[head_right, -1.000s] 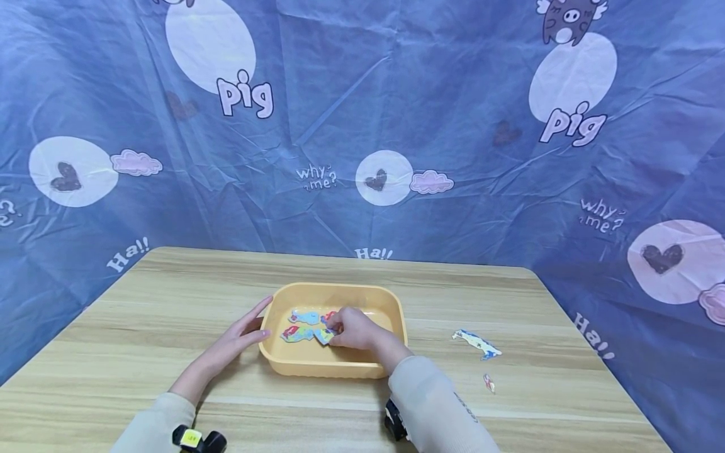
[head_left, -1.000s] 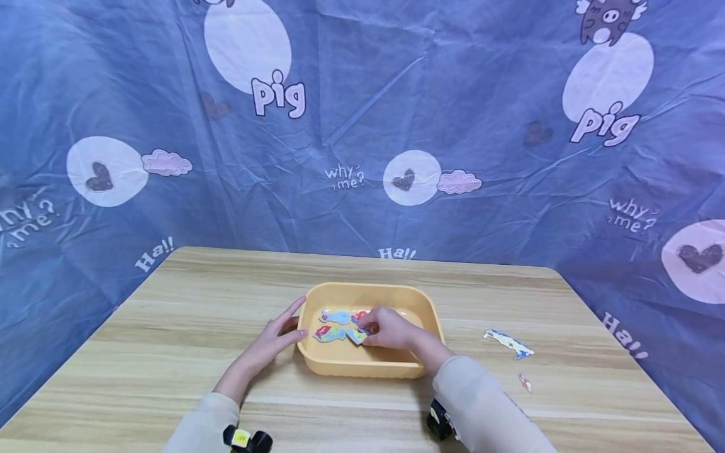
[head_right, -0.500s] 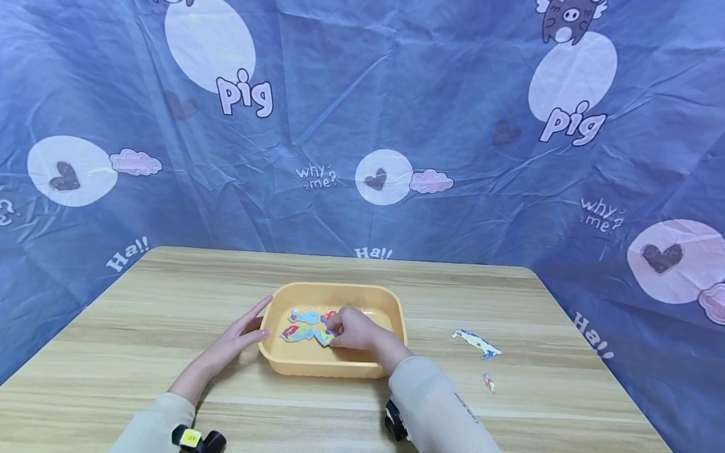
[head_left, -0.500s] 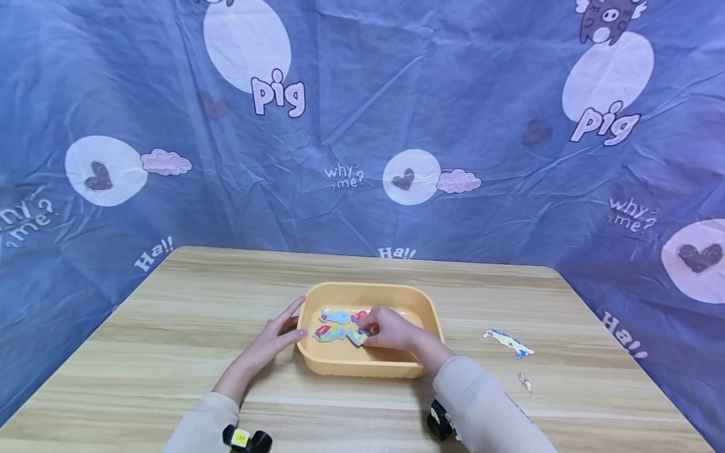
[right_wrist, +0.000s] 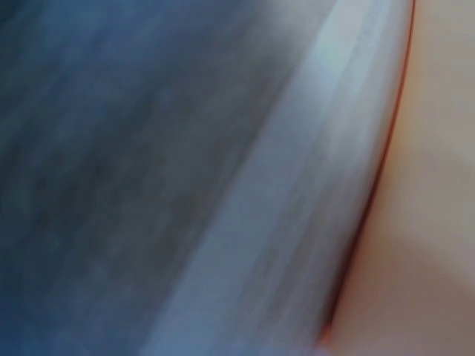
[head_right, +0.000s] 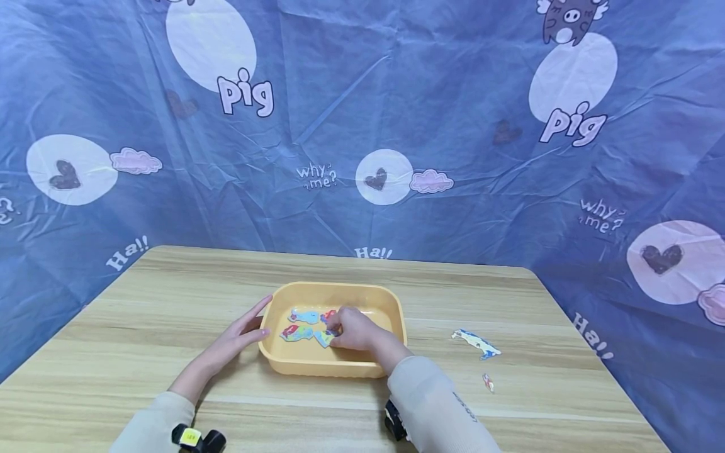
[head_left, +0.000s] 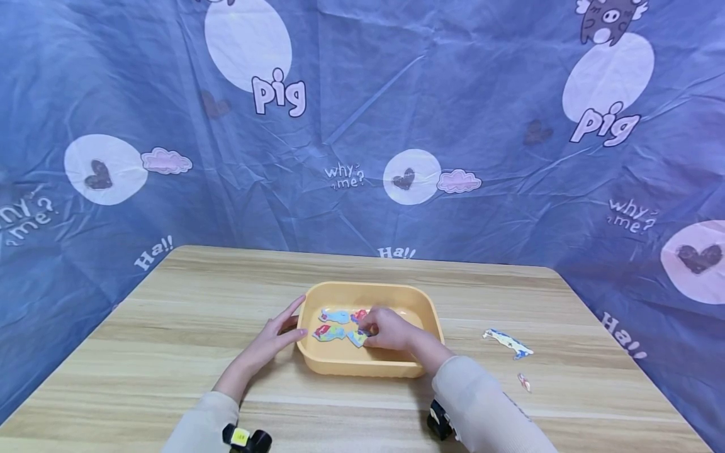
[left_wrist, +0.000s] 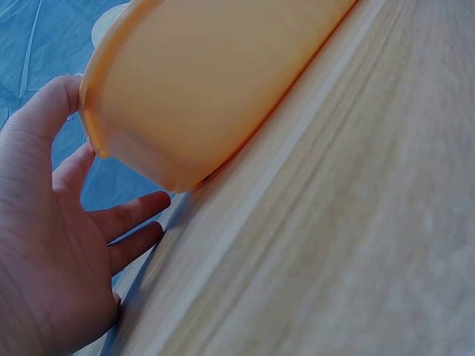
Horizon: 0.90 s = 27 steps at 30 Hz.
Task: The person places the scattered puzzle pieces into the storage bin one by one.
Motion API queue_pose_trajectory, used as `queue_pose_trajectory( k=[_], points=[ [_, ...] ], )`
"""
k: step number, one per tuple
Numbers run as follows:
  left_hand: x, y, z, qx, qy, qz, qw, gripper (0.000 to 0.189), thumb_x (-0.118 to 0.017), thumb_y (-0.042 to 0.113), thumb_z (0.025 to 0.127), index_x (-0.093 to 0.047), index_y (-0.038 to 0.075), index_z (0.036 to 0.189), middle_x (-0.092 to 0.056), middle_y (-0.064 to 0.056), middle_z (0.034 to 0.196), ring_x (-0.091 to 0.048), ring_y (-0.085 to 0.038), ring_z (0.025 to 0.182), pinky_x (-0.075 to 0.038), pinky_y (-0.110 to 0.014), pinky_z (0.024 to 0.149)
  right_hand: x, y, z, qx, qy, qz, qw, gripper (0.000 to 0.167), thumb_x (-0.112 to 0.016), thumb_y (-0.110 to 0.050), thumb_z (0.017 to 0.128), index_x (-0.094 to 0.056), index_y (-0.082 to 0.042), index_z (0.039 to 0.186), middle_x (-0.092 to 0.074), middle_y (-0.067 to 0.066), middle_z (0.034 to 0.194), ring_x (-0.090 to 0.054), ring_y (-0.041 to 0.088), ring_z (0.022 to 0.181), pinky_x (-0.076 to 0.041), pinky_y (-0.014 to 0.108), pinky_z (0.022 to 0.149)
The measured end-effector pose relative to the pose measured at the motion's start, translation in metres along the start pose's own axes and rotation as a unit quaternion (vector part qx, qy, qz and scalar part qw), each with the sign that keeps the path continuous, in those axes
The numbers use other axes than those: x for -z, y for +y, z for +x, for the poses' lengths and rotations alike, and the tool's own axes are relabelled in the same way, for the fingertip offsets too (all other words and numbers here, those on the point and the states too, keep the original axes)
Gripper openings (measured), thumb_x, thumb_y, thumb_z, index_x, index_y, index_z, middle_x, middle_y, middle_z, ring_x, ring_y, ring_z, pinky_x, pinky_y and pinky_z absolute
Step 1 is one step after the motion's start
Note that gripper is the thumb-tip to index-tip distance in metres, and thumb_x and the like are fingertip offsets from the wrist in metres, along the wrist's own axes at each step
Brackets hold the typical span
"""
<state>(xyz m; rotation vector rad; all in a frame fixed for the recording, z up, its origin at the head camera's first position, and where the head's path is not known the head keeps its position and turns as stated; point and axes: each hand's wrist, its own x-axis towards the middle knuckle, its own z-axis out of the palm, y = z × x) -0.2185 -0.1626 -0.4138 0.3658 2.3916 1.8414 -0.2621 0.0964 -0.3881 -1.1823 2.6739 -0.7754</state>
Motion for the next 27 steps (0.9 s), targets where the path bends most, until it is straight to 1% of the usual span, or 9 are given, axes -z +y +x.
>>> queue_pose_trajectory(
  k=[5,8,13,14,19,22,24,26,27],
  points=[
    [0.001,0.000,0.000,-0.004,-0.001,0.006,1.0000,0.062,-0.056,0.020,0.083,-0.025,0.028,0.136,-0.044,-0.018,0.124,-0.038,-0.027,0.115,0.006,-0.050,0.097,-0.001,0.001,0.000,-0.005,-0.001,-0.003,1.0000,0.019,-0.069,-0.004,0.068,-0.064,-0.001,0.086,-0.050,0.002,0.073,-0.045,0.015,0.069,-0.039,0.023,0.062],
    [0.001,-0.001,0.001,-0.001,-0.002,0.004,1.0000,0.062,-0.056,0.020,0.083,-0.025,0.029,0.136,-0.044,-0.017,0.123,-0.038,-0.027,0.115,0.005,-0.051,0.097,-0.001,0.001,0.001,-0.002,0.000,-0.007,1.0000,0.016,-0.068,-0.004,0.068,-0.064,-0.002,0.083,-0.050,0.001,0.072,-0.045,0.015,0.069,-0.039,0.023,0.061],
    [0.000,-0.002,0.001,0.001,0.000,-0.003,1.0000,0.062,-0.057,0.020,0.082,-0.026,0.028,0.136,-0.044,-0.017,0.123,-0.039,-0.027,0.114,-0.003,-0.052,0.097,-0.001,0.002,0.001,0.010,0.006,-0.012,0.9999,0.014,-0.068,-0.003,0.068,-0.064,-0.003,0.081,-0.050,0.002,0.070,-0.045,0.015,0.068,-0.038,0.022,0.060],
    [0.000,-0.002,0.001,0.002,0.000,-0.005,1.0000,0.062,-0.057,0.020,0.082,-0.027,0.028,0.136,-0.044,-0.017,0.123,-0.039,-0.027,0.114,-0.008,-0.052,0.097,-0.001,0.002,0.001,0.008,0.007,-0.010,0.9999,0.014,-0.068,-0.003,0.068,-0.064,-0.002,0.082,-0.051,0.002,0.070,-0.045,0.015,0.068,-0.038,0.022,0.060],
    [0.000,-0.002,0.001,0.002,0.000,-0.005,1.0000,0.062,-0.057,0.019,0.082,-0.027,0.029,0.136,-0.044,-0.018,0.123,-0.039,-0.027,0.114,-0.016,-0.052,0.096,0.000,0.001,0.001,-0.014,0.011,0.018,0.9997,0.017,-0.068,-0.003,0.069,-0.064,-0.002,0.085,-0.052,0.003,0.073,-0.048,0.016,0.069,-0.040,0.023,0.062],
    [0.000,-0.003,0.001,0.000,0.000,-0.002,1.0000,0.062,-0.057,0.019,0.083,-0.026,0.028,0.136,-0.044,-0.018,0.123,-0.038,-0.028,0.114,-0.015,-0.052,0.096,0.002,0.000,0.001,-0.028,0.020,0.041,0.9985,0.020,-0.068,-0.002,0.068,-0.064,0.000,0.087,-0.053,0.005,0.075,-0.050,0.017,0.072,-0.042,0.024,0.064],
    [0.001,-0.003,0.001,-0.003,-0.002,0.002,1.0000,0.062,-0.056,0.020,0.083,-0.026,0.027,0.136,-0.043,-0.019,0.124,-0.038,-0.028,0.115,-0.011,-0.052,0.096,0.004,-0.001,0.001,-0.033,0.028,0.053,0.9976,0.022,-0.068,-0.003,0.069,-0.064,0.001,0.090,-0.055,0.006,0.078,-0.052,0.018,0.073,-0.043,0.025,0.065],
    [0.001,-0.003,0.001,-0.006,-0.002,0.009,0.9999,0.062,-0.056,0.020,0.083,-0.025,0.026,0.137,-0.043,-0.020,0.124,-0.038,-0.029,0.115,-0.002,-0.052,0.097,0.007,-0.001,0.000,-0.032,0.035,0.061,0.9970,0.022,-0.066,-0.003,0.071,-0.064,0.002,0.091,-0.057,0.008,0.081,-0.053,0.020,0.075,-0.044,0.027,0.066],
    [0.001,-0.004,0.001,-0.006,-0.003,0.011,0.9999,0.062,-0.056,0.021,0.083,-0.025,0.026,0.137,-0.043,-0.020,0.124,-0.037,-0.029,0.115,-0.001,-0.053,0.097,0.009,-0.002,-0.001,-0.030,0.036,0.064,0.9969,0.022,-0.065,-0.003,0.072,-0.063,0.002,0.093,-0.058,0.009,0.082,-0.053,0.021,0.076,-0.044,0.028,0.066]
  ],
)
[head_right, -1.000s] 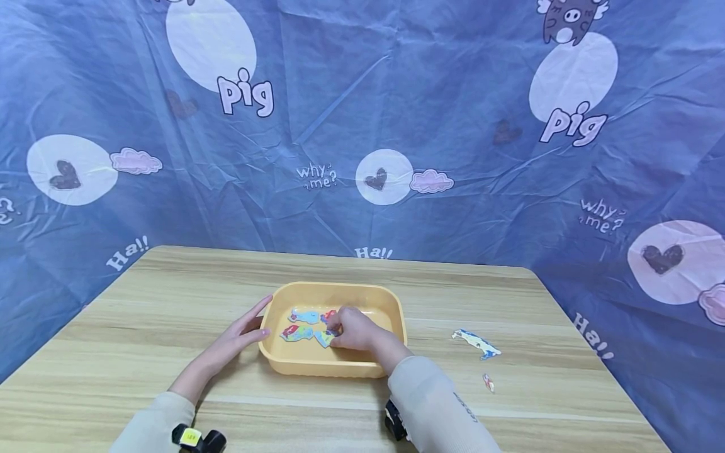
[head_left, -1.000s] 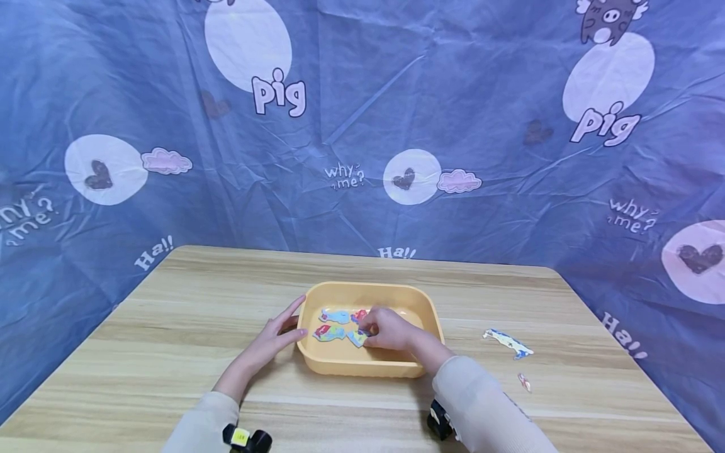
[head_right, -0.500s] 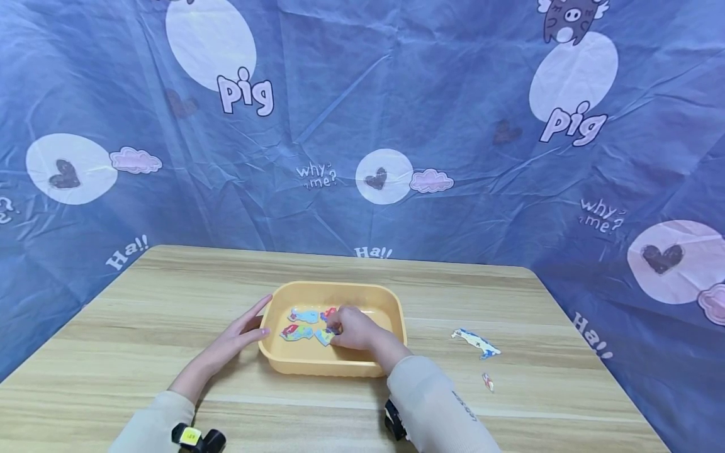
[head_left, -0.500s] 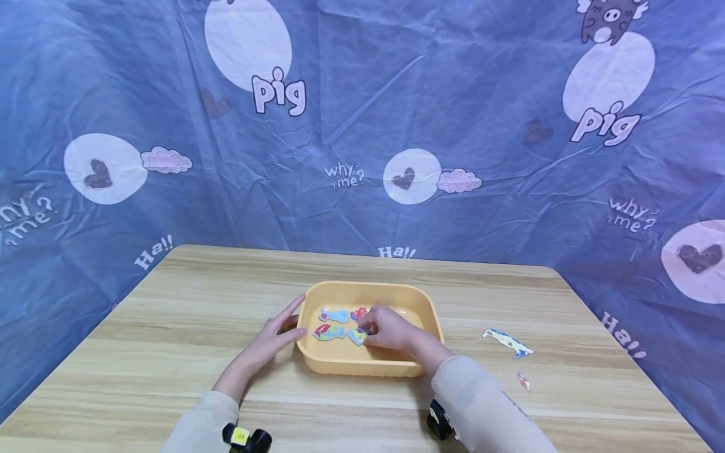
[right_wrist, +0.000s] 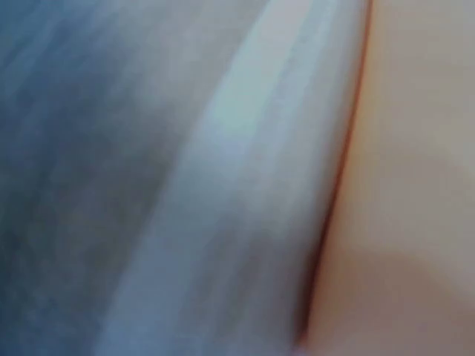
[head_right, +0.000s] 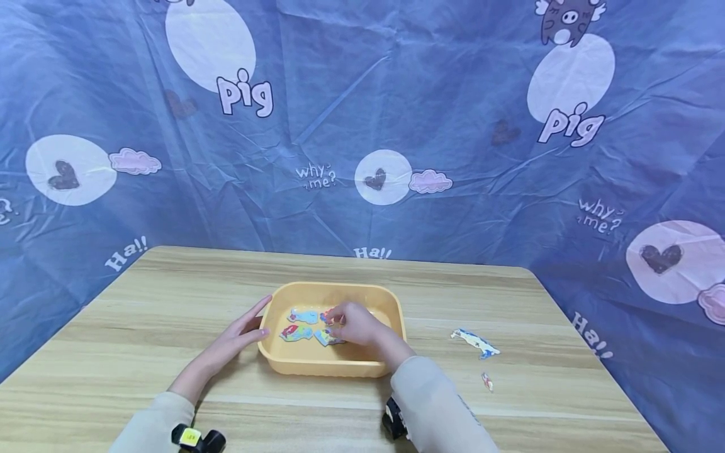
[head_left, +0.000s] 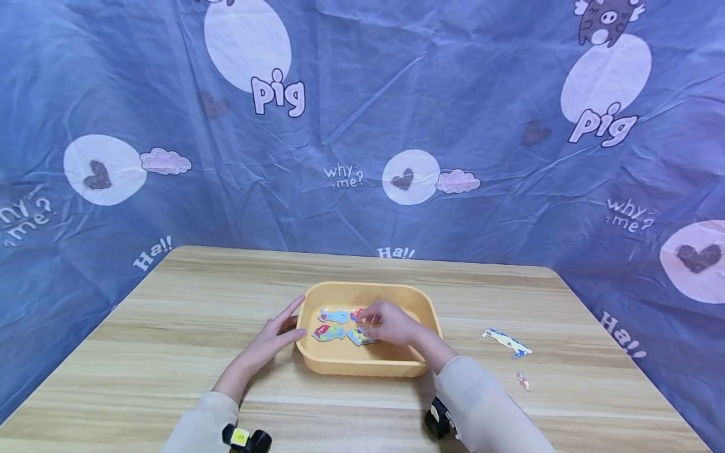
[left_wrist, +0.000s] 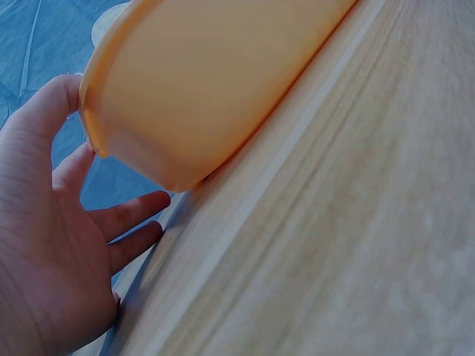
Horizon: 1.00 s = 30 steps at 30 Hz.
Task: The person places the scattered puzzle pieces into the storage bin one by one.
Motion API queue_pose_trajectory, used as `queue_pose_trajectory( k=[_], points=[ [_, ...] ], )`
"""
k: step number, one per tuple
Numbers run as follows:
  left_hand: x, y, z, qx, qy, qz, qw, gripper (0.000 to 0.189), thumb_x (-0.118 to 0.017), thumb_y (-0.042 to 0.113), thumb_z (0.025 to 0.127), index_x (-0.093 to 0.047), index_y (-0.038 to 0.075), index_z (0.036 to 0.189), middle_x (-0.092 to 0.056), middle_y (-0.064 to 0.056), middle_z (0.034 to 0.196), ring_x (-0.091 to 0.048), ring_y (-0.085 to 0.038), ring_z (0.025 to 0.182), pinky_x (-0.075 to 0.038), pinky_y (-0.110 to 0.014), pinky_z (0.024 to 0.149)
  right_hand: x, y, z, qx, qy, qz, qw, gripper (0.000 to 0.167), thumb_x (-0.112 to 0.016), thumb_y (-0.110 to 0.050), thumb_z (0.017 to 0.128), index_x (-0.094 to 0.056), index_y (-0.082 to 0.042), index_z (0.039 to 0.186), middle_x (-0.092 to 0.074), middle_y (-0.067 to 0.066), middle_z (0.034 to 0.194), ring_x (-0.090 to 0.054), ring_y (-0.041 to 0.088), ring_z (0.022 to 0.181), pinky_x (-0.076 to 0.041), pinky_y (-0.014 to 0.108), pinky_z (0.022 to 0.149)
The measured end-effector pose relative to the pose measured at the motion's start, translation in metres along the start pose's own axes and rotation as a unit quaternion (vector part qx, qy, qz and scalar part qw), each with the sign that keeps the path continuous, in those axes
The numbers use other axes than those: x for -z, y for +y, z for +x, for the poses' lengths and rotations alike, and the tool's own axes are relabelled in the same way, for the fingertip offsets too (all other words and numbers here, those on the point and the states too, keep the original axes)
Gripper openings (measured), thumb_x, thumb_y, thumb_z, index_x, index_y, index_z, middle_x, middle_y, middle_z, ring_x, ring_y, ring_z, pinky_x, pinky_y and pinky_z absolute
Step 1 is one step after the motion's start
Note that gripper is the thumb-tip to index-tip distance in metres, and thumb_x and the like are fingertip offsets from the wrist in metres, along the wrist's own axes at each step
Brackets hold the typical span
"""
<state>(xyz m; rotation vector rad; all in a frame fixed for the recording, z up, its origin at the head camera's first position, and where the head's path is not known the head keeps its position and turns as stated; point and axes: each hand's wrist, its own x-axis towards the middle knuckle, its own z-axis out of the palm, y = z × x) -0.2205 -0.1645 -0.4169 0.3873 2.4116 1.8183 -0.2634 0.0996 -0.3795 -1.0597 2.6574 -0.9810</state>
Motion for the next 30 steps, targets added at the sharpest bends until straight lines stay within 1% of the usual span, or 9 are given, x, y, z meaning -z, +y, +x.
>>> queue_pose_trajectory(
  k=[2,4,6,10,12,15,17,22,30],
  points=[
    [0.000,0.000,0.000,0.001,0.000,0.000,1.0000,0.062,-0.056,0.021,0.083,-0.025,0.026,0.137,-0.043,-0.020,0.124,-0.037,-0.029,0.115,-0.002,-0.052,0.097,0.005,-0.001,-0.001,0.005,0.002,0.010,0.9999,0.022,-0.063,-0.003,0.073,-0.063,0.003,0.095,-0.059,0.011,0.085,-0.053,0.022,0.078,-0.044,0.029,0.067],
    [-0.001,0.005,-0.002,0.002,-0.002,-0.005,1.0000,0.062,-0.056,0.020,0.083,-0.025,0.025,0.137,-0.042,-0.021,0.124,-0.037,-0.029,0.115,-0.007,-0.051,0.098,0.009,-0.002,-0.001,0.011,0.005,0.019,0.9997,0.024,-0.062,-0.002,0.074,-0.061,0.005,0.097,-0.059,0.013,0.087,-0.053,0.024,0.078,-0.044,0.029,0.068],
    [-0.001,0.005,-0.002,0.001,-0.004,-0.009,0.9999,0.062,-0.056,0.020,0.083,-0.025,0.025,0.137,-0.043,-0.020,0.123,-0.038,-0.029,0.115,-0.015,-0.051,0.096,0.014,-0.003,-0.002,0.011,0.010,0.023,0.9996,0.026,-0.061,-0.003,0.074,-0.060,0.006,0.099,-0.059,0.014,0.089,-0.053,0.025,0.080,-0.044,0.029,0.069],
    [-0.001,0.005,-0.001,-0.004,-0.008,-0.015,0.9999,0.063,-0.056,0.020,0.083,-0.024,0.023,0.137,-0.044,-0.020,0.122,-0.039,-0.029,0.114,-0.019,-0.048,0.096,0.024,-0.004,-0.005,0.012,0.024,0.027,0.9993,0.029,-0.062,-0.005,0.075,-0.058,0.009,0.101,-0.059,0.017,0.094,-0.053,0.027,0.083,-0.043,0.037,0.074],
    [0.000,0.000,0.000,-0.006,-0.007,-0.016,0.9998,0.064,-0.057,0.022,0.082,-0.025,0.024,0.137,-0.044,-0.020,0.123,-0.039,-0.028,0.114,-0.021,-0.048,0.095,0.030,-0.005,-0.007,0.015,0.032,0.022,0.9991,0.030,-0.063,-0.006,0.076,-0.058,0.009,0.101,-0.058,0.018,0.096,-0.053,0.029,0.085,-0.042,0.041,0.074],
    [0.000,0.001,0.000,-0.006,-0.007,-0.019,0.9998,0.064,-0.057,0.022,0.082,-0.025,0.024,0.137,-0.044,-0.020,0.123,-0.039,-0.028,0.114,-0.020,-0.048,0.096,0.039,-0.005,-0.011,0.013,0.044,0.022,0.9987,0.031,-0.063,-0.007,0.076,-0.058,0.009,0.102,-0.058,0.019,0.097,-0.053,0.032,0.086,-0.042,0.042,0.074],
    [0.000,0.001,0.000,-0.007,-0.008,-0.017,0.9998,0.063,-0.057,0.022,0.083,-0.025,0.024,0.137,-0.043,-0.020,0.123,-0.039,-0.028,0.114,-0.016,-0.049,0.097,0.046,-0.006,-0.015,0.005,0.054,0.023,0.9983,0.030,-0.062,-0.007,0.076,-0.058,0.008,0.103,-0.058,0.018,0.098,-0.053,0.031,0.087,-0.043,0.042,0.074],
    [0.000,0.001,0.000,-0.010,-0.010,-0.016,0.9998,0.062,-0.055,0.019,0.084,-0.024,0.024,0.137,-0.043,-0.021,0.123,-0.039,-0.029,0.114,-0.014,-0.051,0.097,0.058,-0.003,-0.022,-0.012,0.070,0.023,0.9972,0.031,-0.062,-0.010,0.078,-0.058,0.006,0.105,-0.058,0.017,0.101,-0.052,0.030,0.090,-0.042,0.041,0.076],
    [-0.001,0.002,0.000,0.004,0.001,-0.009,1.0000,0.062,-0.056,0.020,0.083,-0.026,0.028,0.136,-0.045,-0.017,0.123,-0.039,-0.027,0.114,-0.003,-0.053,0.097,0.079,-0.002,-0.037,-0.015,0.095,0.028,0.9950,0.030,-0.061,-0.008,0.079,-0.057,0.007,0.105,-0.057,0.020,0.103,-0.051,0.034,0.094,-0.042,0.042,0.077]
  ],
)
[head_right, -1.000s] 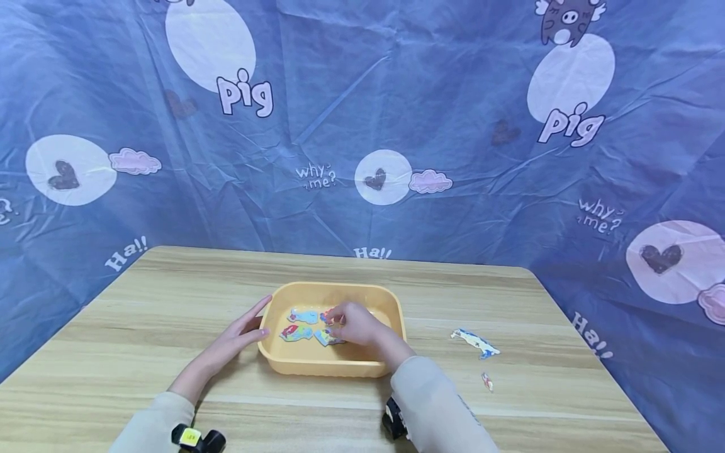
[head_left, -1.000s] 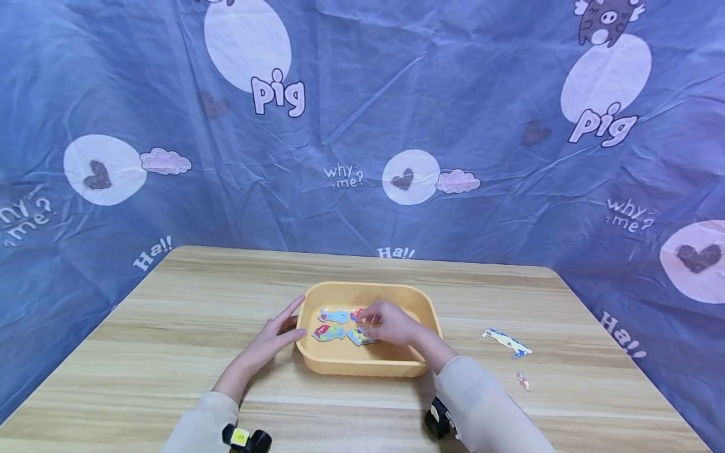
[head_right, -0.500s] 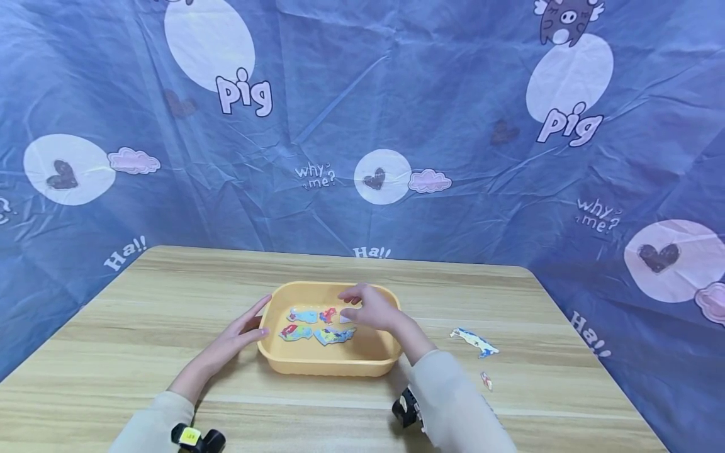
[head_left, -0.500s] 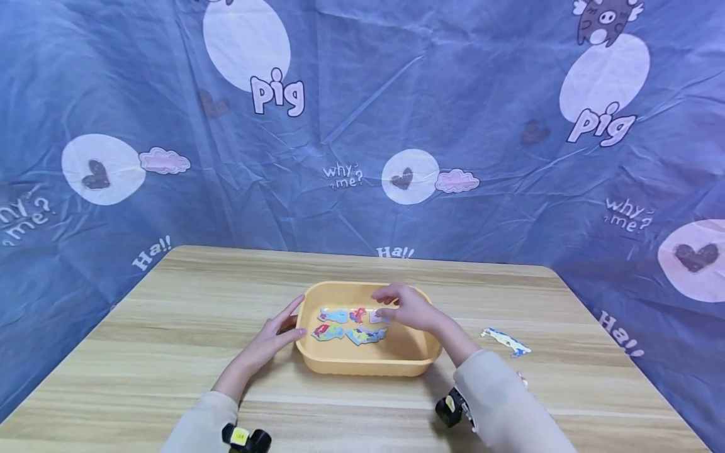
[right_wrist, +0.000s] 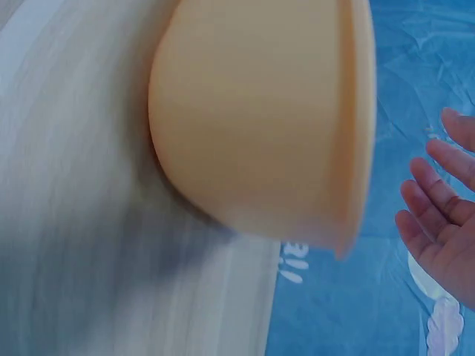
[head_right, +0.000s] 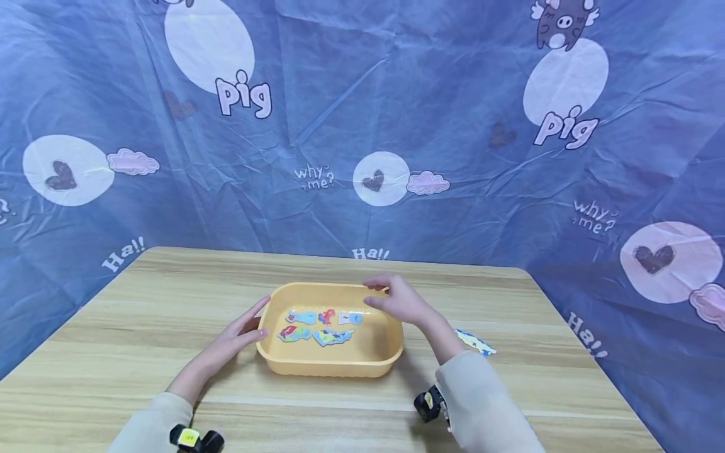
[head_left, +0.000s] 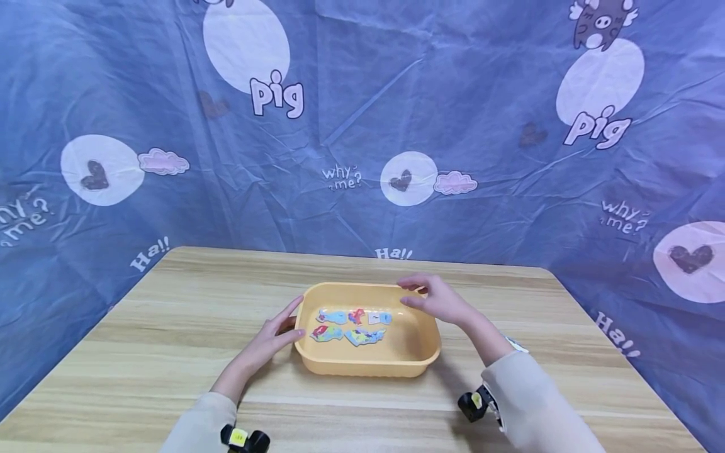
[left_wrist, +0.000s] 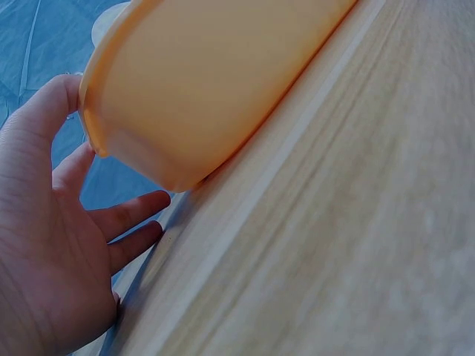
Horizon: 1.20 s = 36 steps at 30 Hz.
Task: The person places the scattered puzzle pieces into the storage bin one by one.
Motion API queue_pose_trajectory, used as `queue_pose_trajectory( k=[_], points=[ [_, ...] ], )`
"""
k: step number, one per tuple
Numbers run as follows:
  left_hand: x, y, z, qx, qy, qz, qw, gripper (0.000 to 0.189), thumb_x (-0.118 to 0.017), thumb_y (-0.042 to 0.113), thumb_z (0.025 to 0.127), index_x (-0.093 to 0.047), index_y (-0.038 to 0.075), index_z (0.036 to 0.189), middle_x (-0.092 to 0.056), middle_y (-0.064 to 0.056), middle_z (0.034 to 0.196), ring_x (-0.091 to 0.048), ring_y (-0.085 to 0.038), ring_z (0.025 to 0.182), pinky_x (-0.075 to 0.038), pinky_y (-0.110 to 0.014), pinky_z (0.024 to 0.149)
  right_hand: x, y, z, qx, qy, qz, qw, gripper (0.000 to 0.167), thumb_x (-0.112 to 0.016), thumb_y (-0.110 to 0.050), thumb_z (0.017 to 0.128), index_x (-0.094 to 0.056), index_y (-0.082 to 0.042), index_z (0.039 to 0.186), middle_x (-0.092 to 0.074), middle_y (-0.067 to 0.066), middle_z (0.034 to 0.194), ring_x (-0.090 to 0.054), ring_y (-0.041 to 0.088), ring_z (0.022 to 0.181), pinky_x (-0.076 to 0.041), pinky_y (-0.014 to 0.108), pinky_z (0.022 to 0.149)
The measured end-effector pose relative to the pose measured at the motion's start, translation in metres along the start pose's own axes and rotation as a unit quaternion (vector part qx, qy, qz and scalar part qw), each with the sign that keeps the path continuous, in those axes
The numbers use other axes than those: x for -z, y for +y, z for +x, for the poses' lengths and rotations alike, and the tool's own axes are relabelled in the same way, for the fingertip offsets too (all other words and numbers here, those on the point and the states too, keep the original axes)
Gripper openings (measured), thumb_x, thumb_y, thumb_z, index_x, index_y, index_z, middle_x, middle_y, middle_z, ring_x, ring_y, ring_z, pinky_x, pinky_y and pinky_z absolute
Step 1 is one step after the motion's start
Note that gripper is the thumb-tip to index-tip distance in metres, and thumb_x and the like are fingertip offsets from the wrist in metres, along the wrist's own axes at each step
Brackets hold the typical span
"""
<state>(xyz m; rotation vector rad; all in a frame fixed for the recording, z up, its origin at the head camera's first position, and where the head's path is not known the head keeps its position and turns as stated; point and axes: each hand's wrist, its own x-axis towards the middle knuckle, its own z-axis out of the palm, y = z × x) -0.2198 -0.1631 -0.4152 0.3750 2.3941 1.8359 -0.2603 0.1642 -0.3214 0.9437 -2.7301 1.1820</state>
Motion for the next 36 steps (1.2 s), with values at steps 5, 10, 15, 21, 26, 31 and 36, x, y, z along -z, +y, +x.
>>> queue_pose_trajectory(
  k=[5,10,15,21,26,31,36],
  points=[
    [0.000,-0.001,0.000,-0.004,0.002,0.003,1.0000,0.062,-0.056,0.021,0.083,-0.025,0.028,0.136,-0.045,-0.018,0.123,-0.039,-0.027,0.114,-0.005,-0.054,0.096,0.015,0.004,-0.010,-0.012,0.019,0.000,0.9998,0.032,-0.061,-0.010,0.079,-0.057,0.006,0.107,-0.056,0.019,0.105,-0.051,0.035,0.095,-0.041,0.043,0.079],
    [0.001,-0.002,0.000,-0.003,0.003,0.013,0.9999,0.062,-0.055,0.022,0.083,-0.024,0.029,0.137,-0.044,-0.018,0.123,-0.039,-0.027,0.114,0.004,-0.052,0.096,0.028,0.015,-0.023,-0.019,0.043,-0.004,0.9989,0.031,-0.061,-0.007,0.079,-0.057,0.007,0.106,-0.056,0.019,0.105,-0.052,0.032,0.093,-0.041,0.043,0.078],
    [0.000,-0.003,-0.001,-0.009,-0.001,0.014,0.9999,0.062,-0.055,0.021,0.083,-0.024,0.027,0.137,-0.045,-0.018,0.122,-0.040,-0.028,0.113,0.003,-0.051,0.097,0.038,0.026,-0.037,-0.032,0.065,-0.002,0.9974,0.030,-0.061,-0.005,0.078,-0.056,0.008,0.105,-0.055,0.022,0.105,-0.051,0.034,0.094,-0.041,0.044,0.079],
    [0.000,0.000,-0.002,-0.017,-0.007,0.000,0.9998,0.062,-0.055,0.017,0.084,-0.024,0.023,0.137,-0.044,-0.021,0.122,-0.040,-0.029,0.113,-0.023,-0.048,0.095,0.049,0.038,-0.057,-0.061,0.091,-0.013,0.9939,0.031,-0.061,-0.005,0.079,-0.056,0.009,0.106,-0.055,0.021,0.105,-0.048,0.037,0.095,-0.041,0.044,0.078],
    [-0.001,0.016,-0.007,-0.017,-0.014,-0.007,0.9997,0.062,-0.053,0.011,0.085,-0.022,0.015,0.138,-0.042,-0.025,0.122,-0.038,-0.033,0.113,-0.024,-0.048,0.094,0.058,0.049,-0.075,-0.082,0.109,-0.035,0.9901,0.033,-0.060,-0.008,0.080,-0.055,0.009,0.107,-0.055,0.021,0.104,-0.049,0.034,0.095,-0.042,0.042,0.078],
    [-0.002,0.031,-0.013,-0.014,-0.013,0.004,0.9998,0.062,-0.052,0.010,0.085,-0.020,0.010,0.138,-0.042,-0.027,0.122,-0.038,-0.035,0.113,-0.022,-0.049,0.095,0.063,0.060,-0.093,-0.097,0.123,-0.051,0.9863,0.035,-0.061,-0.011,0.080,-0.054,0.009,0.108,-0.055,0.021,0.104,-0.051,0.026,0.093,-0.044,0.032,0.075],
    [-0.003,0.032,-0.014,-0.010,-0.011,0.005,0.9999,0.062,-0.052,0.011,0.085,-0.021,0.010,0.138,-0.041,-0.027,0.122,-0.037,-0.035,0.114,-0.020,-0.049,0.095,0.067,0.068,-0.110,-0.106,0.135,-0.060,0.9834,0.035,-0.061,-0.009,0.079,-0.054,0.010,0.107,-0.055,0.023,0.102,-0.052,0.020,0.089,-0.044,0.024,0.071]
  ],
)
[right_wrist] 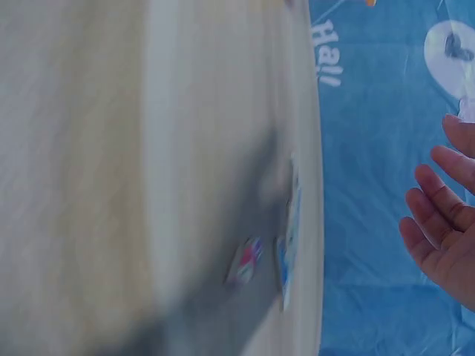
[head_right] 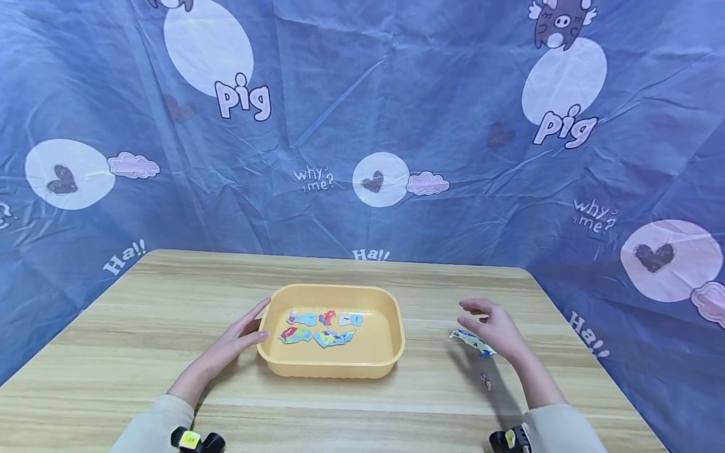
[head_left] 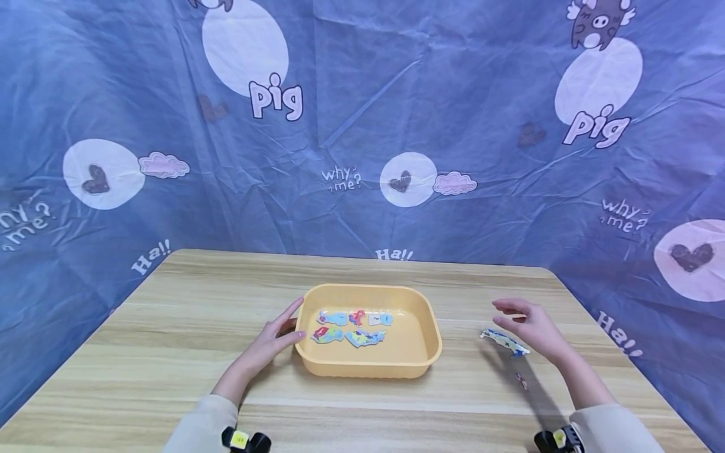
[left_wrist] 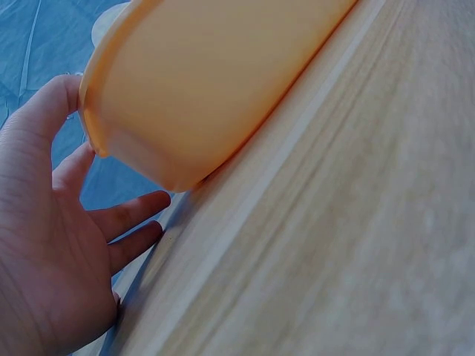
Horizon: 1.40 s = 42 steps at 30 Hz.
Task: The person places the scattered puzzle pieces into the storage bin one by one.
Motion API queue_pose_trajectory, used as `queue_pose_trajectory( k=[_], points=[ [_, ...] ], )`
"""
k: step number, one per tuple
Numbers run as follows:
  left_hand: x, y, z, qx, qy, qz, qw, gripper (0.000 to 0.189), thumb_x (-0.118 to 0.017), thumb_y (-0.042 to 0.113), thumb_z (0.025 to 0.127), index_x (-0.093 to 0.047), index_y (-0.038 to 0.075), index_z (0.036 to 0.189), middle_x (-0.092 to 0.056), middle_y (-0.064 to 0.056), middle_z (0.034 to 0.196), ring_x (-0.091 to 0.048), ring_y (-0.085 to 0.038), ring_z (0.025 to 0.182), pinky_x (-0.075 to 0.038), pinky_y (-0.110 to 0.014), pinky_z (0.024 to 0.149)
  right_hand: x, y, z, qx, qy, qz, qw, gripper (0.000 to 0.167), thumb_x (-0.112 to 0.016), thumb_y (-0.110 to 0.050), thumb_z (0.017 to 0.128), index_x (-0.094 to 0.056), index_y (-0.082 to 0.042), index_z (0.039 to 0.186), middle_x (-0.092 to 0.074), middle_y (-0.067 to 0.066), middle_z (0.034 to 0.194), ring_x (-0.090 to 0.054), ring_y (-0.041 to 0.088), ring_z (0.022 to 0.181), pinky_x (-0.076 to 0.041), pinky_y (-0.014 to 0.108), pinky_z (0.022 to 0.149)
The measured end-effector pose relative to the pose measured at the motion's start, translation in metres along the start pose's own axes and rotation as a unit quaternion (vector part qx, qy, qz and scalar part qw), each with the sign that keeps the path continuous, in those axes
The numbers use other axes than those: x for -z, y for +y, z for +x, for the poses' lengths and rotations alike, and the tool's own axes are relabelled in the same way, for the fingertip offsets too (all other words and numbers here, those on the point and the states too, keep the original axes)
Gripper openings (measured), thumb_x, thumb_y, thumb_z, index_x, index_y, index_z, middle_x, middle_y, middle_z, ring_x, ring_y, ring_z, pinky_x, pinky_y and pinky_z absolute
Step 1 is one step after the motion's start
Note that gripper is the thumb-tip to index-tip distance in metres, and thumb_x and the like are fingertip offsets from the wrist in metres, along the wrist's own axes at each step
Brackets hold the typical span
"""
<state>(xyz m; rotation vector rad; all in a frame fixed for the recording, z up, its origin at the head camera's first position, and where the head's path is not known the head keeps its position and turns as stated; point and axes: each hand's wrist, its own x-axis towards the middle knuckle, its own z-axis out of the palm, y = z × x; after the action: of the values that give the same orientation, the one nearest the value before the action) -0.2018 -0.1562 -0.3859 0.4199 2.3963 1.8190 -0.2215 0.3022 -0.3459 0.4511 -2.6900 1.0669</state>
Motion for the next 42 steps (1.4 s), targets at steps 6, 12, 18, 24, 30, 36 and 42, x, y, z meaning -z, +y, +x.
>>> queue_pose_trajectory(
  k=[6,12,18,24,30,36,42],
  points=[
    [0.002,-0.014,0.006,-0.001,-0.002,-0.009,1.0000,0.062,-0.053,0.012,0.085,-0.022,0.015,0.138,-0.042,-0.025,0.123,-0.038,-0.033,0.114,-0.023,-0.048,0.095,0.004,0.016,-0.013,-0.001,0.007,-0.012,0.9999,0.034,-0.062,-0.007,0.078,-0.054,0.012,0.105,-0.055,0.025,0.100,-0.052,0.009,0.085,-0.045,0.023,0.068],
    [0.002,-0.033,0.012,-0.007,0.004,-0.007,0.9999,0.062,-0.055,0.017,0.084,-0.024,0.024,0.137,-0.044,-0.020,0.122,-0.040,-0.028,0.113,-0.024,-0.047,0.094,0.007,0.025,-0.028,0.000,0.018,-0.015,0.9997,0.032,-0.063,-0.004,0.076,-0.055,0.012,0.102,-0.056,0.024,0.096,-0.053,0.005,0.082,-0.045,0.020,0.065],
    [0.001,-0.034,0.014,0.001,0.006,-0.010,0.9999,0.063,-0.056,0.018,0.083,-0.025,0.026,0.137,-0.045,-0.019,0.122,-0.041,-0.027,0.113,-0.025,-0.047,0.094,0.011,0.030,-0.043,-0.018,-0.001,-0.025,0.9995,0.033,-0.065,-0.005,0.075,-0.056,0.012,0.102,-0.058,0.023,0.095,-0.054,0.009,0.080,-0.046,0.022,0.064],
    [0.001,-0.035,0.014,0.006,0.008,-0.011,0.9999,0.062,-0.055,0.018,0.084,-0.024,0.025,0.137,-0.044,-0.019,0.123,-0.040,-0.028,0.113,-0.023,-0.048,0.095,0.012,0.036,-0.056,0.023,-0.051,-0.006,0.9984,0.031,-0.065,-0.001,0.072,-0.056,0.014,0.097,-0.057,0.024,0.090,-0.055,0.008,0.076,-0.048,0.023,0.061],
    [0.002,-0.034,0.012,-0.002,0.002,-0.012,0.9999,0.061,-0.055,0.017,0.084,-0.024,0.022,0.137,-0.044,-0.019,0.123,-0.040,-0.028,0.113,-0.023,-0.048,0.095,0.011,0.041,-0.065,0.060,-0.080,-0.005,0.9950,0.027,-0.067,-0.002,0.071,-0.059,0.012,0.092,-0.058,0.021,0.087,-0.054,0.003,0.076,-0.048,0.023,0.059],
    [0.002,-0.034,0.012,-0.006,-0.003,-0.014,0.9999,0.061,-0.054,0.017,0.084,-0.024,0.022,0.137,-0.043,-0.021,0.123,-0.040,-0.029,0.113,-0.024,-0.047,0.094,0.006,0.046,-0.070,0.076,-0.087,0.019,0.9931,0.026,-0.068,-0.002,0.070,-0.060,0.010,0.091,-0.060,0.017,0.086,-0.054,0.002,0.079,-0.048,0.023,0.062],
    [0.001,-0.033,0.013,0.000,-0.001,-0.022,0.9997,0.063,-0.055,0.016,0.083,-0.024,0.025,0.137,-0.046,-0.019,0.121,-0.041,-0.027,0.112,-0.025,-0.045,0.094,0.002,0.048,-0.075,0.091,-0.064,-0.014,0.9937,0.023,-0.071,-0.006,0.067,-0.063,0.001,0.088,-0.062,0.006,0.087,-0.053,0.001,0.082,-0.042,0.014,0.070]
  ],
)
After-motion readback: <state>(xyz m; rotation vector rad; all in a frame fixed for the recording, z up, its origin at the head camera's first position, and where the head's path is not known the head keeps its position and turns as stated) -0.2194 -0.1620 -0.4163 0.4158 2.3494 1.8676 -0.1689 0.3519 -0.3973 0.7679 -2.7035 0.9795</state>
